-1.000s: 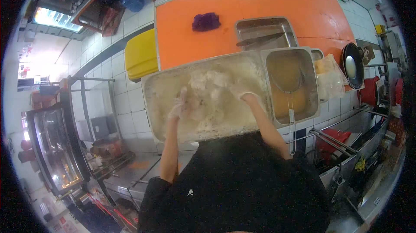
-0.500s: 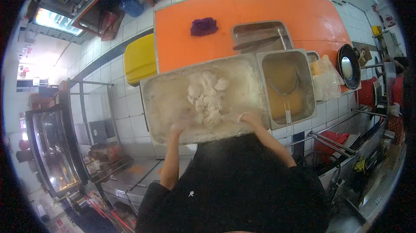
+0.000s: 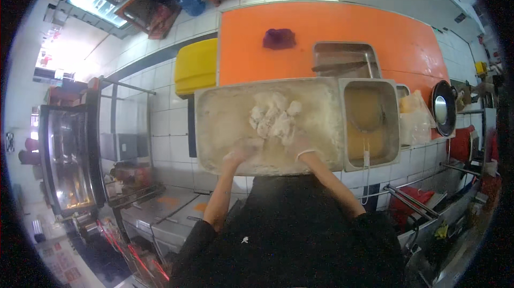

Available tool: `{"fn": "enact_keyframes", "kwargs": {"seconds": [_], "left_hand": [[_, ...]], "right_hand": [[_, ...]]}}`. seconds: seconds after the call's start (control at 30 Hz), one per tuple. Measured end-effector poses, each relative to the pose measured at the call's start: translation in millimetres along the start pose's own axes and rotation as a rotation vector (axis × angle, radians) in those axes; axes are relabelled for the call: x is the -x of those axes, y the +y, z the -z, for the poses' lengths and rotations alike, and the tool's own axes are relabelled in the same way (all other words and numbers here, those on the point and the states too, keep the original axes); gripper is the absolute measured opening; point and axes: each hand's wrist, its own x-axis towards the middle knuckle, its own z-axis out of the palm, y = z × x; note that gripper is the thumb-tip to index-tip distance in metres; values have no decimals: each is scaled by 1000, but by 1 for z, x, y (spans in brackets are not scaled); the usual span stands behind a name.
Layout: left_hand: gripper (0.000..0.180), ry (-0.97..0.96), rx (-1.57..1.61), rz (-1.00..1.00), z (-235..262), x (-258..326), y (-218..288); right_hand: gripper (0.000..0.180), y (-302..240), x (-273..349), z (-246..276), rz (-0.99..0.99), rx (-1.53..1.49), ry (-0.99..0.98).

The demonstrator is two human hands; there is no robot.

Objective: Coat chicken pieces in flour and fry them in a large pan of hot oil.

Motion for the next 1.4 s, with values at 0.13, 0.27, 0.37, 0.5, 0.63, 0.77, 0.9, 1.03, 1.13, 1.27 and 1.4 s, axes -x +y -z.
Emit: {"fn": "enact_keyframes", "kwargs": {"seconds": [0.13,0.27,0.37,0.5,0.63,0.77,0.9,1.03,1.13,1.27,1.4], "left_hand": [[29,-112,498,49,170,31,124],[47,28,512,-165,187,1,141],[53,139,65,-252,138,-41,136],[60,47,-275,-258,84,-50,119],[62,171,-92,-238,107,-34,124],[53,212,118,-245,141,-9,95],[42,34,314,-83,196,0,90],[40,-84,379,-16,122,-81,85],[47,-300,62,-120,159,-58,128],[55,-165,-217,-204,107,-60,105],[57,-219,184,-237,62,-113,63]], "right_hand": [[45,4,-5,40,-86,-226,-237],[33,-44,13,128,-83,31,-397],[26,-50,20,143,-58,165,-388],[22,-64,14,174,-34,411,-314],[28,-79,5,187,66,518,-345],[43,-84,-19,168,92,194,-172],[43,-109,-20,169,26,-22,-384],[44,-7,-46,7,-112,182,-288],[45,-16,-27,13,-57,228,-283],[34,-40,15,58,-299,200,49],[34,-36,16,85,-252,115,-65]]}}
